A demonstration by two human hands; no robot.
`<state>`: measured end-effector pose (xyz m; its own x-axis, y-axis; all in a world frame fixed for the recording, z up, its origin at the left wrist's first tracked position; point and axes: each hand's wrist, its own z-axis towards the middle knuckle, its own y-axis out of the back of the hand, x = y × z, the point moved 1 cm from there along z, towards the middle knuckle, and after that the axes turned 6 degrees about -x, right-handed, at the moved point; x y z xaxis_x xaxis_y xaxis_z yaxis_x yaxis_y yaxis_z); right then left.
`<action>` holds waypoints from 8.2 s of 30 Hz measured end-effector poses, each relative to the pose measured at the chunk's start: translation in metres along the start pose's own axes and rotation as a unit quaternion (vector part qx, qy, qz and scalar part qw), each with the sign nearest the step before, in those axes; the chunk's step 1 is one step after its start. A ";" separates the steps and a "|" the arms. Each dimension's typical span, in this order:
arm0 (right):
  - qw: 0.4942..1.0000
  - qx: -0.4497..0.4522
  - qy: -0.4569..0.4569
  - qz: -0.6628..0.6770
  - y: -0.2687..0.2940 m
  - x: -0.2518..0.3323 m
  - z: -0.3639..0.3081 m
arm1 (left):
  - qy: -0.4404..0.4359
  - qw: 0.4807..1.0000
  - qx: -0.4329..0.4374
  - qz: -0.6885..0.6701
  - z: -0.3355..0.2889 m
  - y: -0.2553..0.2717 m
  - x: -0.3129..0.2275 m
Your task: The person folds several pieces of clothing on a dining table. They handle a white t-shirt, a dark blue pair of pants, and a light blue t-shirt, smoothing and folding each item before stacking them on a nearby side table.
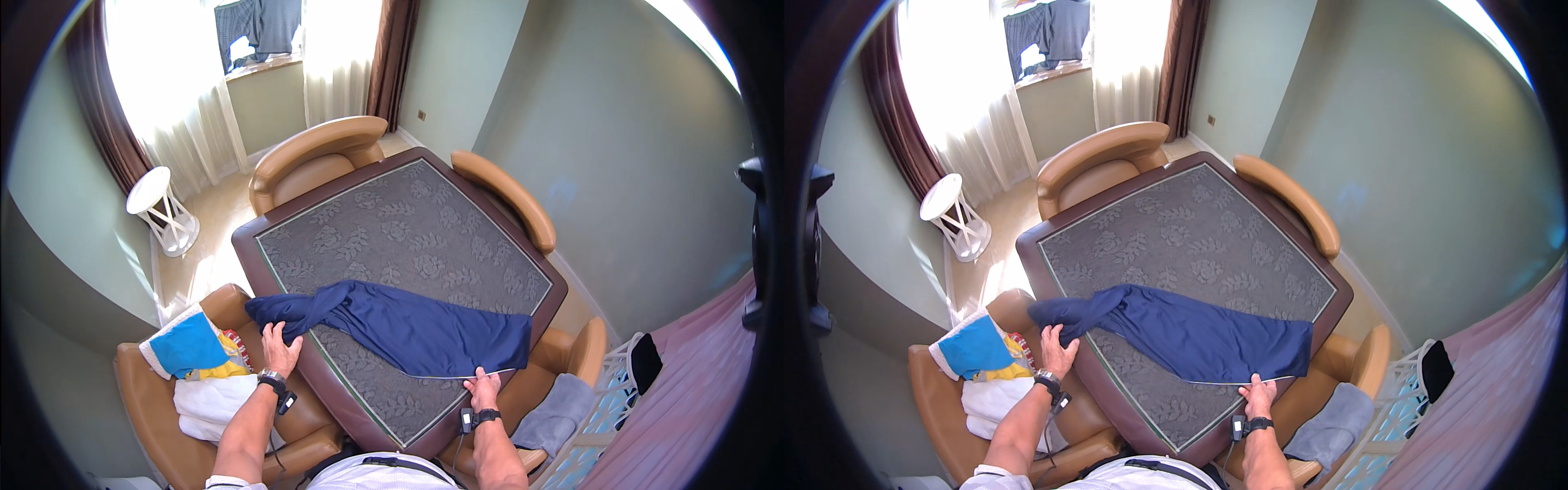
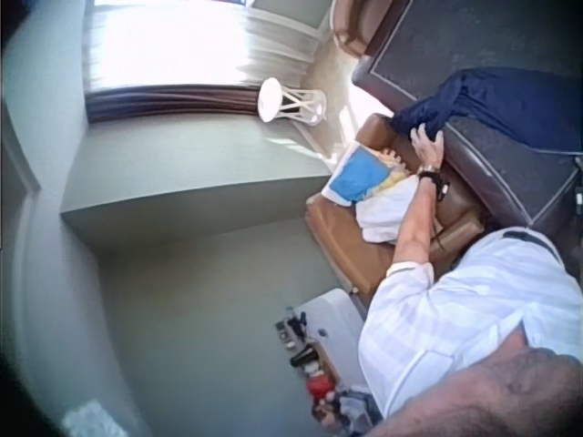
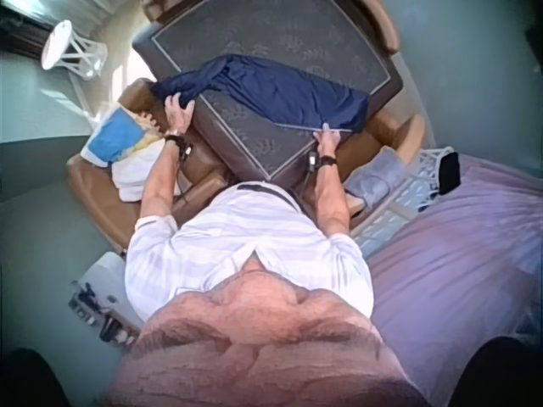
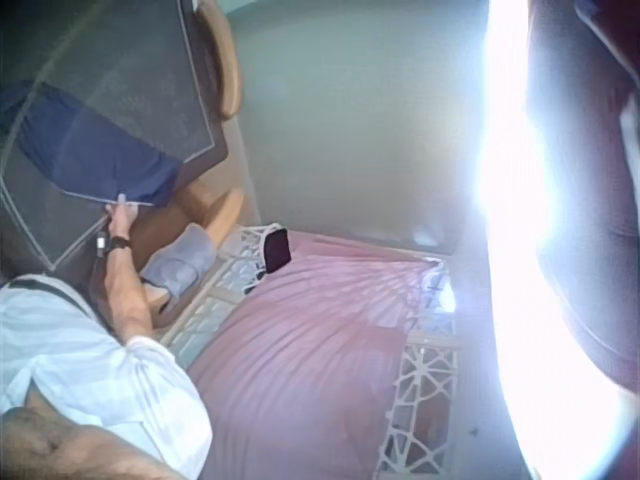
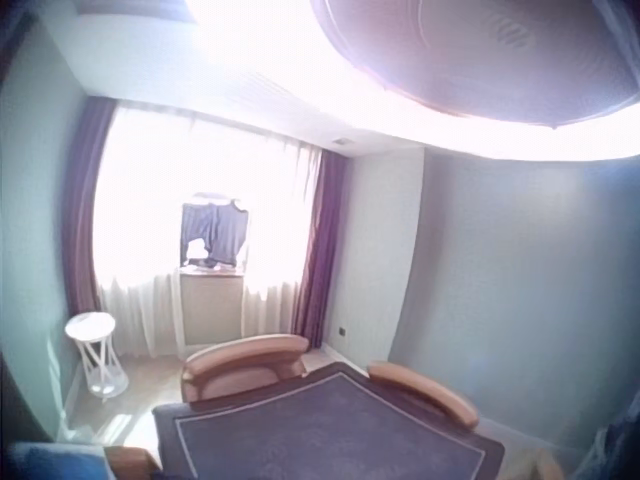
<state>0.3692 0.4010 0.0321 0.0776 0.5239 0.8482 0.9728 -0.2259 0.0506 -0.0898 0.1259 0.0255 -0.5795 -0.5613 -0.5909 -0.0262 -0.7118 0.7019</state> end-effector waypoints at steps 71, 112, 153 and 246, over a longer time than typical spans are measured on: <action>0.995 -0.091 0.049 -0.008 -0.028 0.053 0.075 | 0.328 0.760 0.038 -0.560 0.172 0.206 -0.044; 0.928 -0.037 0.185 -0.321 -0.125 0.147 0.191 | 0.524 0.776 0.165 -0.309 -0.093 0.109 -0.058; 0.884 -0.111 0.294 -0.345 -0.149 0.164 0.227 | 0.597 0.790 0.134 -0.026 -0.205 0.306 0.001; 0.930 0.327 -0.129 0.104 -0.053 -0.012 -0.081 | 0.295 0.730 0.494 -0.369 -0.042 -0.030 -0.266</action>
<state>0.2992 0.3400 0.0620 0.2461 0.7233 0.6452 0.8492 0.1600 -0.5033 0.0997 0.2791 0.1448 0.3330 -0.4699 -0.8175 -0.8973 -0.4244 -0.1215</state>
